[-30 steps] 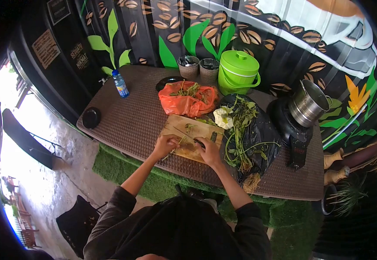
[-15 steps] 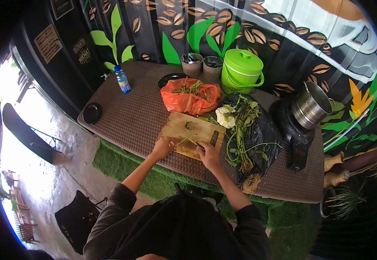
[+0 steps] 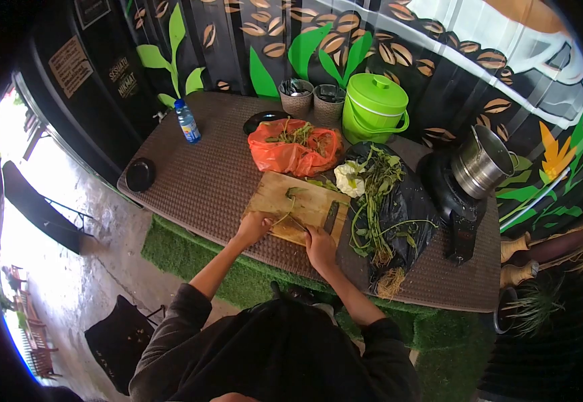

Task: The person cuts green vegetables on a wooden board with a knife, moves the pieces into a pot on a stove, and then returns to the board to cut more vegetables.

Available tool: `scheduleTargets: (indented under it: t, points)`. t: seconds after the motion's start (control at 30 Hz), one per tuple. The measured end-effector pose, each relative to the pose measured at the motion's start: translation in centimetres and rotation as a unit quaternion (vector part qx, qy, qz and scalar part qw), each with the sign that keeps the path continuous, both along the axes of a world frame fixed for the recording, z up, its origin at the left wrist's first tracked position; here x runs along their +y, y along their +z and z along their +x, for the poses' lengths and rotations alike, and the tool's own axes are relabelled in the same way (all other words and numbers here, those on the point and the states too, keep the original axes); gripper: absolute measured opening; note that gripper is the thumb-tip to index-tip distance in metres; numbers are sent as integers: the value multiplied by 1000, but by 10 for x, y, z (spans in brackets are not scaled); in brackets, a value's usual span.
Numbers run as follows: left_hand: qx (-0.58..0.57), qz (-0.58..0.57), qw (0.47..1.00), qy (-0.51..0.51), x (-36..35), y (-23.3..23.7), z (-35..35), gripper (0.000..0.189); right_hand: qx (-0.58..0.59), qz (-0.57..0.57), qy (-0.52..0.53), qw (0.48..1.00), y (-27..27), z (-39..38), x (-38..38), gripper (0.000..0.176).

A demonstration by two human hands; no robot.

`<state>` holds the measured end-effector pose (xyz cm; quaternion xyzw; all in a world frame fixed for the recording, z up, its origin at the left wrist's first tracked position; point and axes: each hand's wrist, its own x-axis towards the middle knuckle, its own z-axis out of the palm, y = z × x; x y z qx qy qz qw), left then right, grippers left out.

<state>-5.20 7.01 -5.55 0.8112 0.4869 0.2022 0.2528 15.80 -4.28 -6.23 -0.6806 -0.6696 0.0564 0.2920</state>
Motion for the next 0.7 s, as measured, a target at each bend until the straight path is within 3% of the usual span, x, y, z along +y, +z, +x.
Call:
scheduleTargets:
  t: [0.3,0.53,0.6,0.7]
  points:
    - [-43,-44,997,-42,-1,12,-1,21,-31,-112,-2,993,0,-4,4,30]
    - [-26,-46,997,-52,4,7,1,19,-62,-84,-8,994,-5,-7,9,30]
    - [-23,-34,998,-53,2,7,2,19,-54,-142,3,988,-5,-7,13,29]
    - [-49,-131,985,-104,-3,4,-2,19,-14,-102,-10,995,-6,-10,18,29]
